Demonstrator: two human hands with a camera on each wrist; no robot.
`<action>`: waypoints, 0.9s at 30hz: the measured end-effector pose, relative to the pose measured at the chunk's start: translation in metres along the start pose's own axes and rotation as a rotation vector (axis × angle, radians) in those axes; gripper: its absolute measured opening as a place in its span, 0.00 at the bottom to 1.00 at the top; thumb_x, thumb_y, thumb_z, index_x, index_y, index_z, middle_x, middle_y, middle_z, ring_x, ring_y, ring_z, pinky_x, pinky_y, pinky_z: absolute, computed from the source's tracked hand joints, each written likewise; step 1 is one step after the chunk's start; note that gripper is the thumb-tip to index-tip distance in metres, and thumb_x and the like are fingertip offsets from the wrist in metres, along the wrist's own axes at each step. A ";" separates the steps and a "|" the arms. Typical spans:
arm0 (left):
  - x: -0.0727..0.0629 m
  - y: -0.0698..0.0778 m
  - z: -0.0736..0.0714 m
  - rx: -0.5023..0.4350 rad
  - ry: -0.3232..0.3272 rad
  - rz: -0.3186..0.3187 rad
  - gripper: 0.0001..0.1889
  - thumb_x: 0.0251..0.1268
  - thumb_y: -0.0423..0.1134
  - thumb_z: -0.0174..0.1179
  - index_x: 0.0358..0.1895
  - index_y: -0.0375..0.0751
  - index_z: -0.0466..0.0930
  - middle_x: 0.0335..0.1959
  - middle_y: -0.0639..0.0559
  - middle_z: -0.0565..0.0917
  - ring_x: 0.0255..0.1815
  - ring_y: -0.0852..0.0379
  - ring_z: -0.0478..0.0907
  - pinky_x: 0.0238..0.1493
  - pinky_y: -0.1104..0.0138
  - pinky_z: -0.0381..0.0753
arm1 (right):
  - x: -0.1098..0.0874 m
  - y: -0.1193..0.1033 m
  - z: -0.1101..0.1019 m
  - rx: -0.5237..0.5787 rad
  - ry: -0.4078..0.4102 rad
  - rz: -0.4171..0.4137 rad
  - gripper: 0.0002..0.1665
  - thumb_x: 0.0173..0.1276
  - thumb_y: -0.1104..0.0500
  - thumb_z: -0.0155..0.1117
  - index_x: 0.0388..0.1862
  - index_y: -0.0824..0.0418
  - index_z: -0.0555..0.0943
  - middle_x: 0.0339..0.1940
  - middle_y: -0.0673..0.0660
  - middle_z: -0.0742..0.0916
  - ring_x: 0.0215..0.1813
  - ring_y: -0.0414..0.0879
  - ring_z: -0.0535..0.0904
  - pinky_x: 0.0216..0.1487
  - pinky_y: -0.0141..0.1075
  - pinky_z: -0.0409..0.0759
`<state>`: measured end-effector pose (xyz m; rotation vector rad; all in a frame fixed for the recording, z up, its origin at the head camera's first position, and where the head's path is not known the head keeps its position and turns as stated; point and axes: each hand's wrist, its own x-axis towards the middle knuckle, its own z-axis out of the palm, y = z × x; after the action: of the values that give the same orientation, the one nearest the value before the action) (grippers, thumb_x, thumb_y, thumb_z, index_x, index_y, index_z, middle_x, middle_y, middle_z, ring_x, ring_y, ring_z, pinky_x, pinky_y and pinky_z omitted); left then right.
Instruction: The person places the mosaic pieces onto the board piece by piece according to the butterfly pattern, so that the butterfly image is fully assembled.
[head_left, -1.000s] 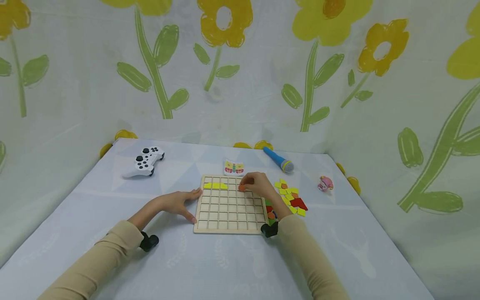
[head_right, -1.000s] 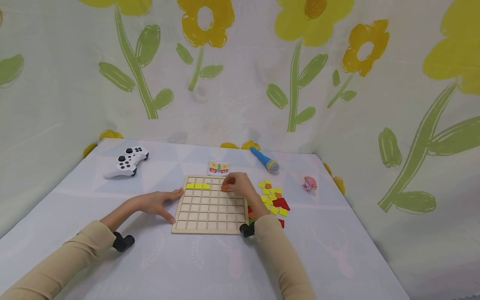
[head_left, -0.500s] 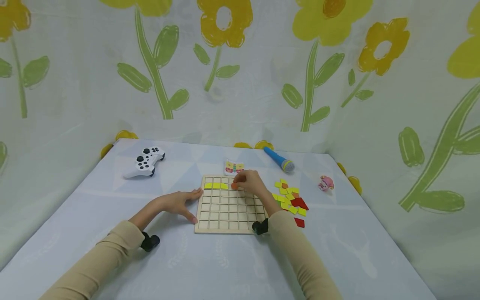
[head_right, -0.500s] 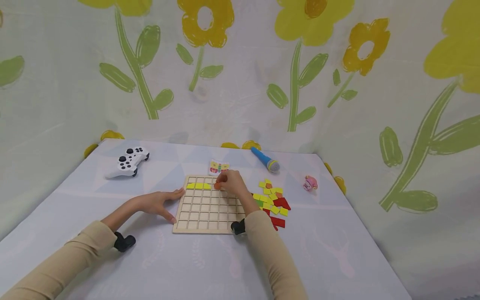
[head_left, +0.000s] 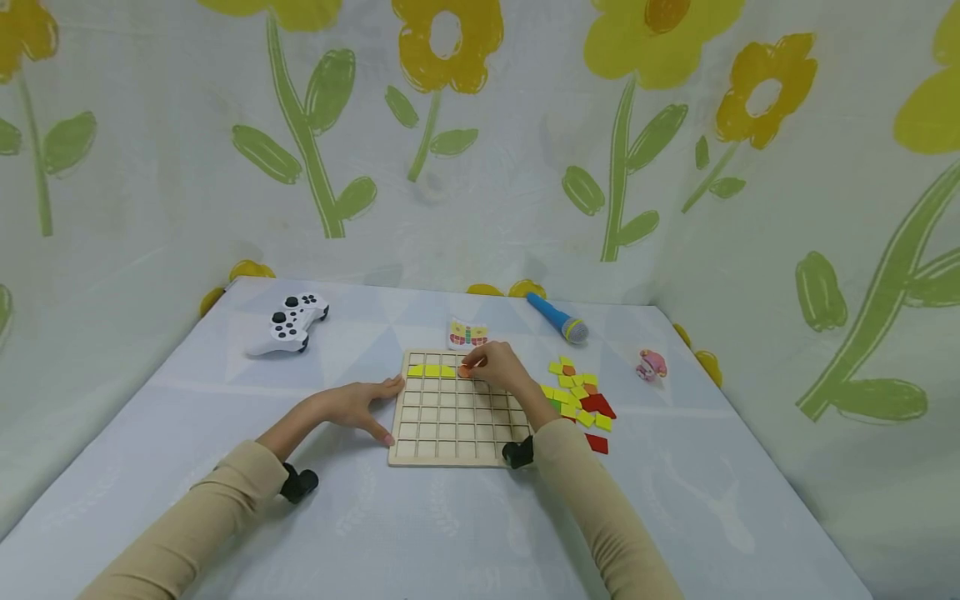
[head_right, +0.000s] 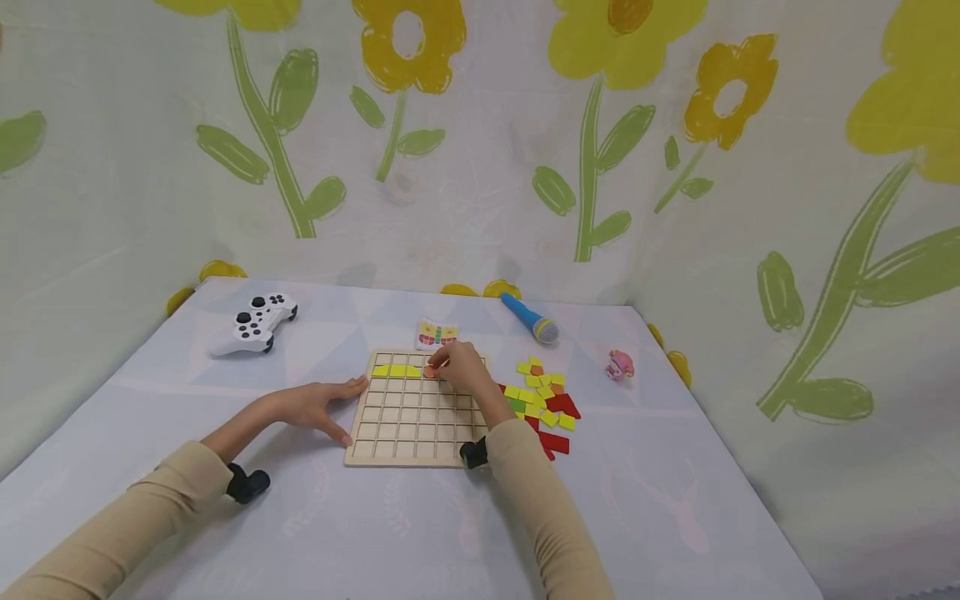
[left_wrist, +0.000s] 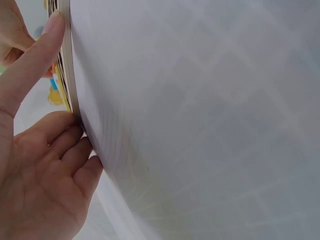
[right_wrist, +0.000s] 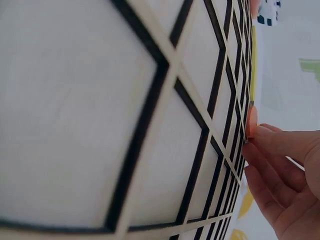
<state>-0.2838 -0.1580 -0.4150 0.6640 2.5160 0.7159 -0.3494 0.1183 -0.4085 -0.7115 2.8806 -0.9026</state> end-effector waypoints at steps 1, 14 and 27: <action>0.000 0.000 0.000 0.000 0.001 -0.002 0.56 0.48 0.52 0.74 0.75 0.35 0.49 0.76 0.37 0.47 0.76 0.38 0.44 0.72 0.45 0.47 | 0.000 -0.001 0.000 -0.004 -0.002 0.004 0.10 0.64 0.64 0.68 0.44 0.63 0.87 0.42 0.57 0.88 0.42 0.49 0.82 0.37 0.33 0.81; 0.000 -0.001 0.000 -0.012 0.000 -0.011 0.57 0.47 0.53 0.74 0.76 0.36 0.49 0.77 0.38 0.47 0.76 0.39 0.44 0.72 0.46 0.47 | -0.024 0.010 -0.020 -0.014 0.038 0.004 0.12 0.64 0.66 0.67 0.46 0.64 0.86 0.43 0.57 0.88 0.43 0.49 0.83 0.43 0.38 0.82; -0.002 0.003 0.000 -0.002 0.001 0.004 0.56 0.48 0.52 0.73 0.75 0.34 0.49 0.76 0.36 0.47 0.76 0.37 0.44 0.72 0.45 0.47 | -0.058 0.038 -0.049 0.004 0.085 0.054 0.13 0.65 0.66 0.65 0.48 0.67 0.85 0.44 0.59 0.88 0.44 0.52 0.84 0.39 0.37 0.83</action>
<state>-0.2817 -0.1571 -0.4126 0.6685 2.5153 0.7200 -0.3217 0.1973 -0.3948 -0.6066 2.9550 -0.9537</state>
